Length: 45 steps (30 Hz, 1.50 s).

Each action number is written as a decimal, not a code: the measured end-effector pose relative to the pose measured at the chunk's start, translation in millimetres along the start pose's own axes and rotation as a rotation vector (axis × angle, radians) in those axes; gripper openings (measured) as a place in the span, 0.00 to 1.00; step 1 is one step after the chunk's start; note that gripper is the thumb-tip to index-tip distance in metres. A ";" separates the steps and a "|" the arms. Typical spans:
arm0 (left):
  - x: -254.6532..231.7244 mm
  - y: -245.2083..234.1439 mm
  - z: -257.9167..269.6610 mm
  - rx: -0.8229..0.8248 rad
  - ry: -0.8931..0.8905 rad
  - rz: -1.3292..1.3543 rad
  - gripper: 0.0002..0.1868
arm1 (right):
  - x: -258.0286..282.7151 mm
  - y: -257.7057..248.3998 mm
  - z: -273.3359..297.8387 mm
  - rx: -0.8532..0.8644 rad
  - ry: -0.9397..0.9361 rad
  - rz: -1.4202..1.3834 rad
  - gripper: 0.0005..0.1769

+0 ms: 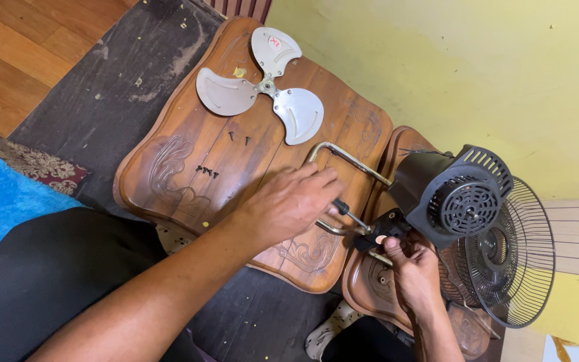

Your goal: The person disassembles a fan motor by removing screws with a screwdriver, detaches the motor housing, and reassembles the components. The person handles the motor, fan blades, and screws on a wooden table.

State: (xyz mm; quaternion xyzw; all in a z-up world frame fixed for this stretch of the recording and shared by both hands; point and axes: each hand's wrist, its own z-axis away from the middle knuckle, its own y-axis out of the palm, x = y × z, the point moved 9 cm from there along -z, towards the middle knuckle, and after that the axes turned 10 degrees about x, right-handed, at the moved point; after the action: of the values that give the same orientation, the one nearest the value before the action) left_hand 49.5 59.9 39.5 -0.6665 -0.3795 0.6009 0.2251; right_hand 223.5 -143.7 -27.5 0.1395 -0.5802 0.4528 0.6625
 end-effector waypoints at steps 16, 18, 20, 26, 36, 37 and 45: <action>-1.7 -11.4 9.2 -0.140 0.032 -0.048 0.07 | -4.9 -3.0 -0.8 0.006 0.000 0.032 0.12; 0.5 -8.4 7.2 -0.118 -0.010 -0.074 0.12 | -6.0 -2.7 -0.7 -0.002 0.025 0.042 0.13; -1.0 -10.4 8.9 -0.153 -0.012 -0.065 0.13 | -4.1 -2.0 -0.6 -0.004 0.030 0.036 0.13; -2.1 -11.8 11.3 -0.124 0.067 0.053 0.14 | -0.4 0.0 0.4 -0.014 0.029 0.023 0.13; -3.0 -15.5 13.3 -0.184 0.014 -0.017 0.12 | -1.4 0.3 2.2 -0.029 0.062 0.008 0.12; -3.7 -15.7 13.9 -0.190 0.030 0.022 0.12 | -1.7 0.6 2.5 -0.028 0.073 -0.002 0.12; -2.6 -18.1 16.4 -0.160 0.090 0.122 0.11 | -4.1 -2.4 1.2 -0.020 0.063 0.040 0.11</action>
State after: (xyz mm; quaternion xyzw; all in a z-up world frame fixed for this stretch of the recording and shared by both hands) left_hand 29.3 66.4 51.9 -0.7302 -0.3747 0.5509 0.1511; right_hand 224.8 -147.7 -30.0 0.1072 -0.5663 0.4644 0.6724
